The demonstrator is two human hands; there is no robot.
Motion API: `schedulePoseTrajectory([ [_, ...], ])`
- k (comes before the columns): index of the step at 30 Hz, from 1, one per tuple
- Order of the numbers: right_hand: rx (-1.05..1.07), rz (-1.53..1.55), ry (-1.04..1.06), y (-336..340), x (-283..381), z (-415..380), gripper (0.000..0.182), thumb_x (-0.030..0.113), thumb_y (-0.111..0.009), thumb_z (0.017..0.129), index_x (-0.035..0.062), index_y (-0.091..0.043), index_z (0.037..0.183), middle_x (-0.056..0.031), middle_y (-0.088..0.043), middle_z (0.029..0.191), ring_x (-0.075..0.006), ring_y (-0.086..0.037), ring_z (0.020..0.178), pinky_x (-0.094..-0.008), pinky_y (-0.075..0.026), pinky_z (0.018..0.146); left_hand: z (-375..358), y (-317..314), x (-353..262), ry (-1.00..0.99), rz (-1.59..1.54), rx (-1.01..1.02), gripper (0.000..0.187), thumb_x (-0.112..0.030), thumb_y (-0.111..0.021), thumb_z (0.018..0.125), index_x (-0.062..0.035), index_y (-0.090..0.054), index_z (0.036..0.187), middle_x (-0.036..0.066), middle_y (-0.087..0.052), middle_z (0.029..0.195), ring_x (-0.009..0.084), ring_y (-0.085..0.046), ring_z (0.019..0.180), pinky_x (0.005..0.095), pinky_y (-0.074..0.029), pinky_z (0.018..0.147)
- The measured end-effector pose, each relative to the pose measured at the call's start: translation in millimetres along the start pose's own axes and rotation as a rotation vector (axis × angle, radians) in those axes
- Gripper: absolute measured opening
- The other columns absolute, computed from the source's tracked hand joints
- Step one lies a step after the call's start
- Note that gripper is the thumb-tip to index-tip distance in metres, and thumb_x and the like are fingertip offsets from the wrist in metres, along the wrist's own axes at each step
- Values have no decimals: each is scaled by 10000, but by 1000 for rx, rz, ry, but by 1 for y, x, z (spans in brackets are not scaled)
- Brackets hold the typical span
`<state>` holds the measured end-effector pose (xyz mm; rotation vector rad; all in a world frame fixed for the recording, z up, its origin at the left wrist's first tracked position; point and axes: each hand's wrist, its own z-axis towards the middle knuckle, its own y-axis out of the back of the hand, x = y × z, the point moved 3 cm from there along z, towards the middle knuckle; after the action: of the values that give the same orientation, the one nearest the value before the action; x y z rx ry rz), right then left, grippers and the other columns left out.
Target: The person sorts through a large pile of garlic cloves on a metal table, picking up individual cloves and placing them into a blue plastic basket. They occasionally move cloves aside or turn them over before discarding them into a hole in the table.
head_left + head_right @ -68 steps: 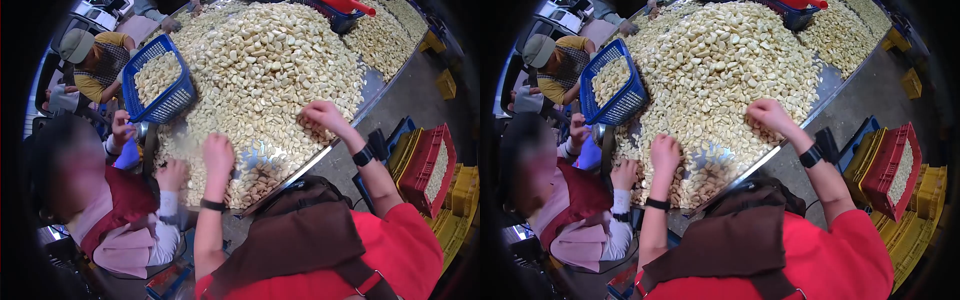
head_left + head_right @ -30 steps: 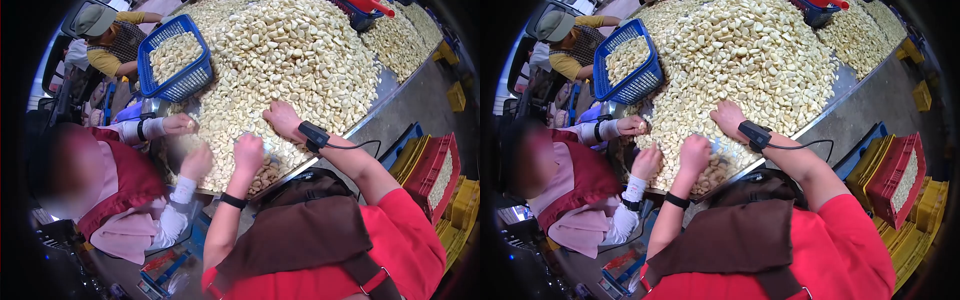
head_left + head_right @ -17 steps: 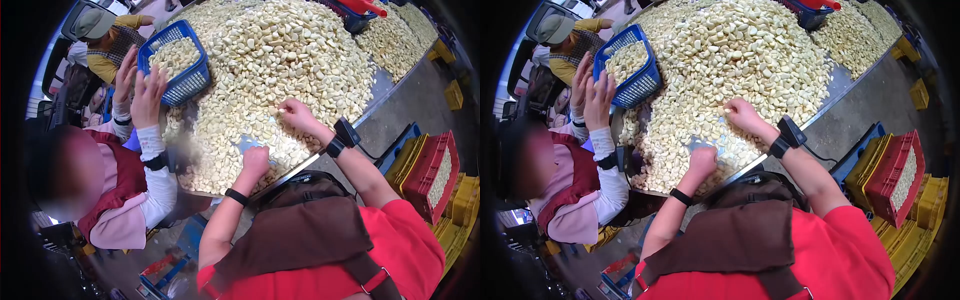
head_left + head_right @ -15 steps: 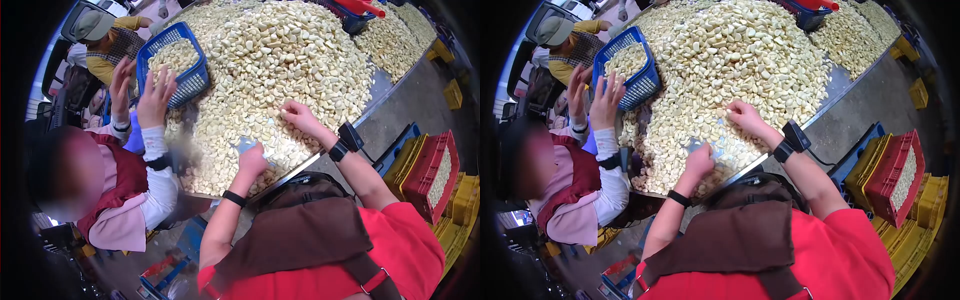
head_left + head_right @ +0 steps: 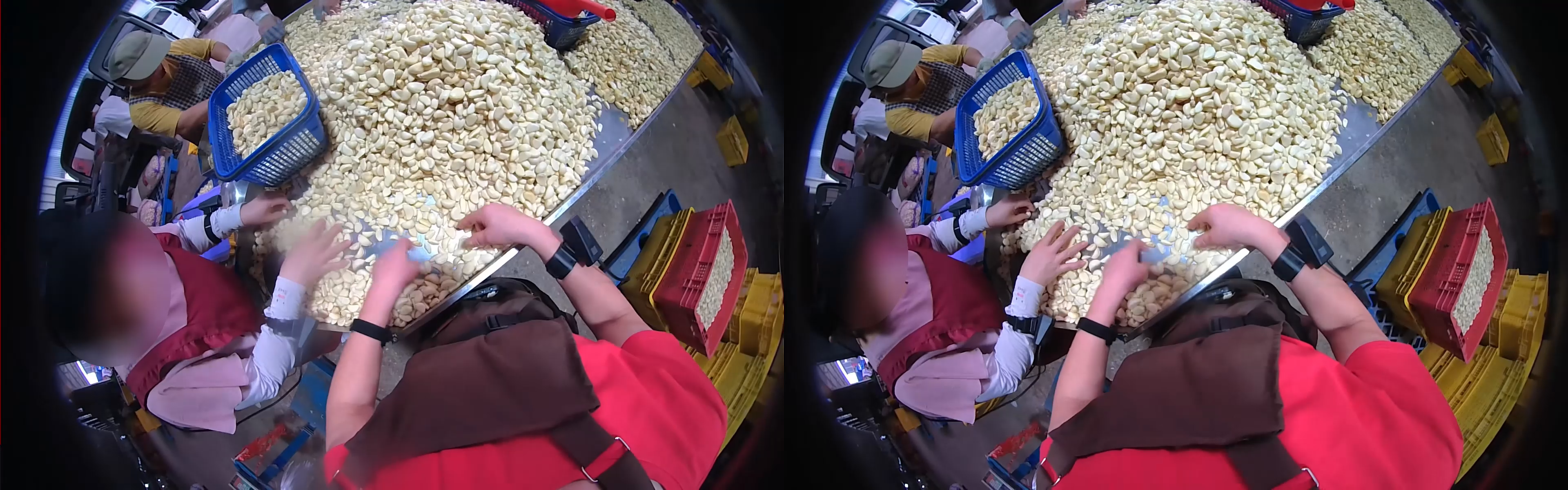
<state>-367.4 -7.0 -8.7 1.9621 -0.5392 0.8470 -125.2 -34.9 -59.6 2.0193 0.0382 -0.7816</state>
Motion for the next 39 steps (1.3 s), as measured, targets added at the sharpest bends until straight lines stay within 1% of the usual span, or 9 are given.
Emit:
schedulePoseTrajectory([
  [4, -375, -278, -62, 5, -7, 20, 232, 253, -618, 787, 64, -646, 917, -132, -630, 829, -298, -626, 762, -409, -499, 680, -9, 55, 15, 396, 255, -387, 232, -135, -579, 778, -94, -577, 1006, 170, -626, 899, 358, -611, 836, 445, -491, 695],
  [8, -528, -466, 236, -8, 16, 39, 130, 175, -601, 734, 93, -633, 830, -122, -550, 825, -295, -573, 811, -397, -455, 699, -12, 30, -11, -13, 78, -207, 281, -155, -649, 742, -99, -564, 1004, 164, -622, 900, 348, -609, 857, 443, -484, 729],
  [14, -445, -540, 279, -19, 6, 61, 73, 89, -586, 711, 81, -623, 774, -105, -537, 844, -277, -544, 863, -384, -417, 746, -7, -6, -14, 120, 147, 55, 254, -191, -714, 716, -62, -577, 886, 169, -618, 912, 340, -604, 884, 437, -480, 746],
  [21, -456, -486, 264, -20, -5, 65, 100, 63, -572, 730, 53, -636, 807, -124, -564, 859, -299, -560, 862, -398, -440, 764, 7, -4, -11, -69, 170, -241, 171, -157, -689, 728, -56, -568, 793, 153, -602, 810, 355, -603, 780, 444, -479, 662],
  [28, -557, 382, -6, 30, -33, 56, 200, 76, -571, 820, 24, -649, 997, -88, -647, 782, -151, -610, 666, -271, -497, 607, 22, -5, -6, -116, 193, -202, 129, -138, -594, 784, -51, -556, 872, 146, -606, 813, 314, -608, 704, 382, -493, 607],
  [30, -294, 831, -110, 25, -38, 52, 223, 52, -510, 874, 10, -615, 1067, -86, -650, 829, -141, -616, 641, -238, -494, 555, 21, -1, 4, 329, -718, 213, 117, -106, -496, 813, -61, -545, 909, 93, -596, 808, 207, -588, 653, 284, -473, 544],
  [33, -259, 1197, -123, 18, -35, 42, 247, 25, -463, 902, -36, -562, 1120, -93, -631, 893, -126, -612, 635, -216, -483, 510, -3, 35, -12, 259, -1588, 176, 131, -108, -445, 827, -56, -539, 902, 57, -573, 804, 133, -539, 620, 208, -439, 507],
  [36, -249, 1453, -177, 7, -34, 40, 247, 7, -484, 888, -68, -553, 1112, -98, -629, 900, -124, -609, 650, -208, -483, 514, -3, 46, -14, 198, -1521, 73, 145, -140, -461, 849, -35, -534, 919, 70, -570, 806, 147, -538, 615, 216, -451, 508],
  [39, -85, 896, -122, 2, -24, 41, 211, 70, -564, 875, -16, -610, 1063, -68, -651, 914, -121, -628, 776, -232, -504, 658, -2, 42, 1, 185, -1621, 150, 139, -156, -492, 880, -43, -537, 948, 66, -562, 833, 151, -543, 647, 214, -462, 526],
])
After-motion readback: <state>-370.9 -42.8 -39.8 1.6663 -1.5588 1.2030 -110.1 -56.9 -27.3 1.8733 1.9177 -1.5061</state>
